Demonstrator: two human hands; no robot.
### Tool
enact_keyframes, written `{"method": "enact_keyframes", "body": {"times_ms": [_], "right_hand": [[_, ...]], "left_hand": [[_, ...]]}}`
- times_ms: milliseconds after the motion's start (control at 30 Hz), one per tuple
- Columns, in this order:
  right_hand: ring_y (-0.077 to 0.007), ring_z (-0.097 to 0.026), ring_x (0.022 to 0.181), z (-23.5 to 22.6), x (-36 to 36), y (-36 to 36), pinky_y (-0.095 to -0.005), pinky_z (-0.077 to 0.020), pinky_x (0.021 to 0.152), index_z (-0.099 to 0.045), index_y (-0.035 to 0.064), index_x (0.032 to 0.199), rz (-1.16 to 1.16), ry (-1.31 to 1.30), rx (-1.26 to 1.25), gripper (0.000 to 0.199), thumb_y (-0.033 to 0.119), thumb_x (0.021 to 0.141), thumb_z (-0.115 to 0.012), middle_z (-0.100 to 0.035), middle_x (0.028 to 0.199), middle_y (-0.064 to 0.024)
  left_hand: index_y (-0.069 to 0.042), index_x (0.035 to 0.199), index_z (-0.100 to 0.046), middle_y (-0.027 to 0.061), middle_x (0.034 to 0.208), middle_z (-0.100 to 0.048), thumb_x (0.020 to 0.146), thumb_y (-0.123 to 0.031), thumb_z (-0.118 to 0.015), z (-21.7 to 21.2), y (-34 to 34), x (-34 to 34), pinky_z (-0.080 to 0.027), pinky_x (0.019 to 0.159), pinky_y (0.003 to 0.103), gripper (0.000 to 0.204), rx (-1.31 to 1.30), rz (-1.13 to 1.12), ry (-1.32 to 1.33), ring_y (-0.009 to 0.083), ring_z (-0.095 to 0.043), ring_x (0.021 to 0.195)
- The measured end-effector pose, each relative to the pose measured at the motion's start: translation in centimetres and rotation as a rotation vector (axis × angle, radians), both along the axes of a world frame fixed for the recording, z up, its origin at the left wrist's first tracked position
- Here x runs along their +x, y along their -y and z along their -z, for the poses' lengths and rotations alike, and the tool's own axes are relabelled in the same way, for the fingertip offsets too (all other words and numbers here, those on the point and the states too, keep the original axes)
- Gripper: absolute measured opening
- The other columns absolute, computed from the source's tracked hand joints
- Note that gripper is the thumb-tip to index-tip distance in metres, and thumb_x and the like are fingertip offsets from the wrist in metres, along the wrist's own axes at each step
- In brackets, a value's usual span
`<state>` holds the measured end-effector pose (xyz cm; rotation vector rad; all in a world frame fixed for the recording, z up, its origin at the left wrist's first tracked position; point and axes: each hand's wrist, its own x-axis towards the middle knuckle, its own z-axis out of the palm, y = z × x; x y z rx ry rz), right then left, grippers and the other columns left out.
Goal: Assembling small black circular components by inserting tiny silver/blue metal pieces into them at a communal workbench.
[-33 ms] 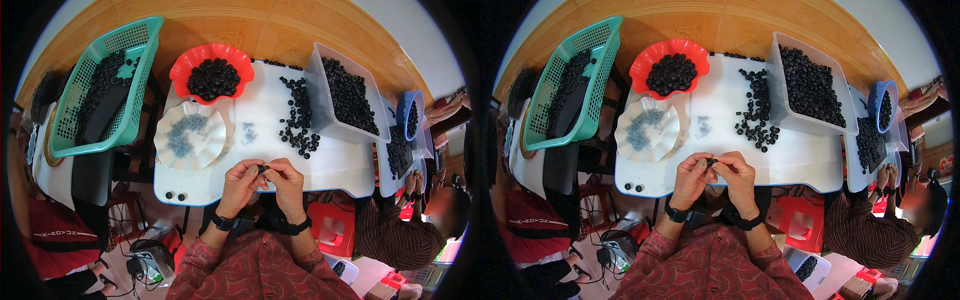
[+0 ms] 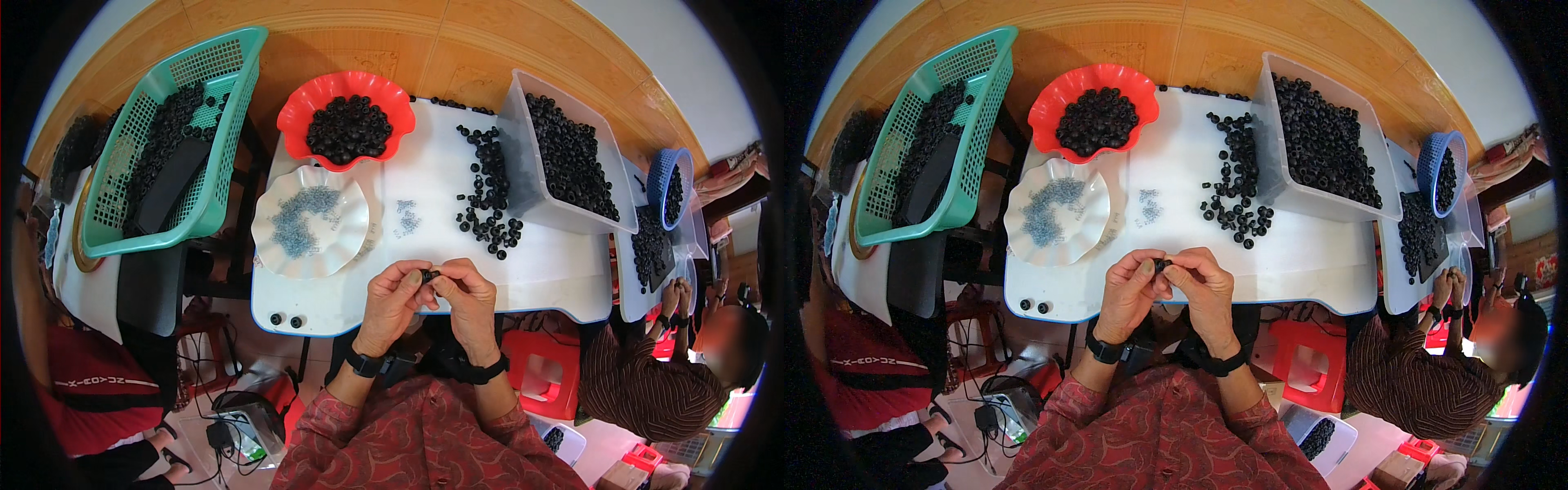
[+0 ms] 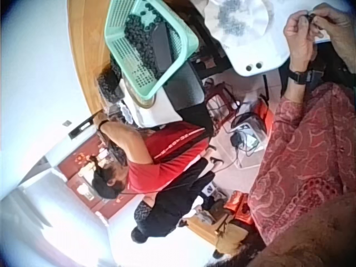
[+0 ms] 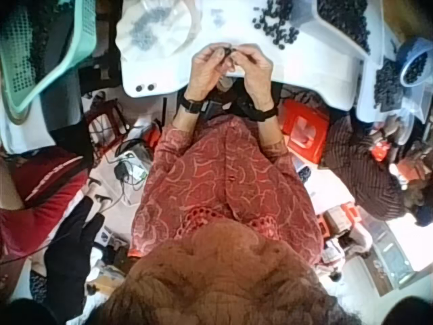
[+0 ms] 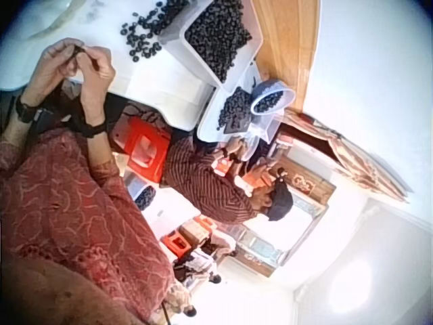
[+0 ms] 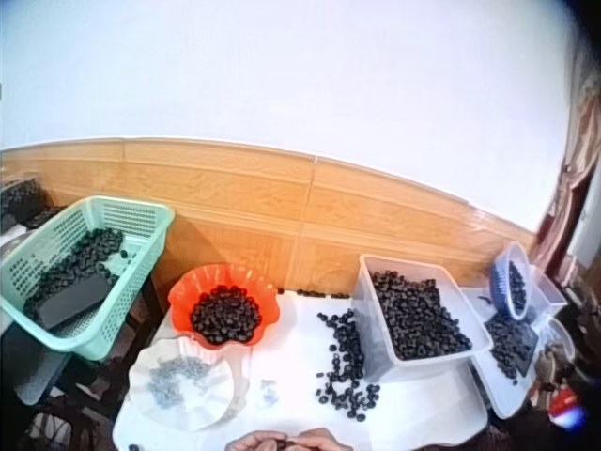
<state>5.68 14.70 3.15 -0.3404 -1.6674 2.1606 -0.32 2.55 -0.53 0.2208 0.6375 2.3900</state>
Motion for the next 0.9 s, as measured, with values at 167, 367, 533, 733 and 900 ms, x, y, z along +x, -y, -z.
{"method": "enact_keyframes", "body": {"times_ms": [167, 367, 533, 733, 900], "right_hand": [[-0.0132, -0.061, 0.086, -0.06, 0.02, 0.01, -0.0247, -0.0505, 0.077, -0.070, -0.0005, 0.100, 0.002, 0.003, -0.012, 0.013, -0.004, 0.087, -0.068, -0.059, 0.100, -0.0055], [-0.0128, -0.060, 0.086, -0.38, 0.05, 0.05, -0.0246, -0.0507, 0.076, -0.069, -0.0015, 0.099, 0.001, -0.007, 0.009, 0.013, -0.004, 0.087, -0.068, -0.059, 0.100, -0.0054], [-0.0117, -0.060, 0.086, -0.98, 0.12, 0.21, -0.0231, -0.0498, 0.076, -0.068, -0.0020, 0.098, 0.058, 0.044, 0.264, 0.012, -0.003, 0.086, -0.069, -0.059, 0.101, -0.0052], [-0.0111, -0.060, 0.086, -0.80, 0.24, 0.11, -0.0223, -0.0494, 0.075, -0.068, -0.0015, 0.097, 0.067, 0.032, 0.262, 0.013, -0.004, 0.085, -0.069, -0.058, 0.100, -0.0047], [-0.0112, -0.060, 0.085, -0.90, 0.32, -0.12, -0.0222, -0.0499, 0.073, -0.067, -0.0013, 0.097, 0.074, 0.021, 0.340, 0.013, -0.005, 0.084, -0.069, -0.058, 0.099, -0.0053]], "left_hand": [[0.003, 0.117, -0.061, 0.0097, 0.094, -0.066, 0.100, -0.010, -0.053, -0.14, -0.10, 0.03, -0.059, 0.071, 0.032, 0.023, -0.010, -0.005, -0.008, 0.0147, -0.064, 0.074], [0.003, 0.115, -0.061, 0.0101, 0.093, -0.066, 0.100, -0.010, -0.054, -0.10, -0.18, 0.11, -0.059, 0.071, 0.033, 0.022, -0.027, -0.016, -0.013, 0.0149, -0.064, 0.074], [0.004, 0.115, -0.062, 0.0108, 0.094, -0.067, 0.099, -0.009, -0.055, -0.19, -0.23, 0.18, -0.059, 0.072, 0.034, 0.021, -0.049, -0.032, -0.013, 0.0153, -0.064, 0.074], [0.004, 0.115, -0.062, 0.0111, 0.094, -0.067, 0.098, -0.006, -0.055, -0.35, -0.40, 0.31, -0.060, 0.072, 0.034, 0.020, -0.071, -0.042, -0.017, 0.0155, -0.065, 0.074], [0.005, 0.114, -0.061, 0.0121, 0.095, -0.067, 0.099, -0.006, -0.054, -0.34, -0.45, 0.49, -0.060, 0.073, 0.034, 0.021, -0.092, -0.058, -0.026, 0.0168, -0.067, 0.076]]}}
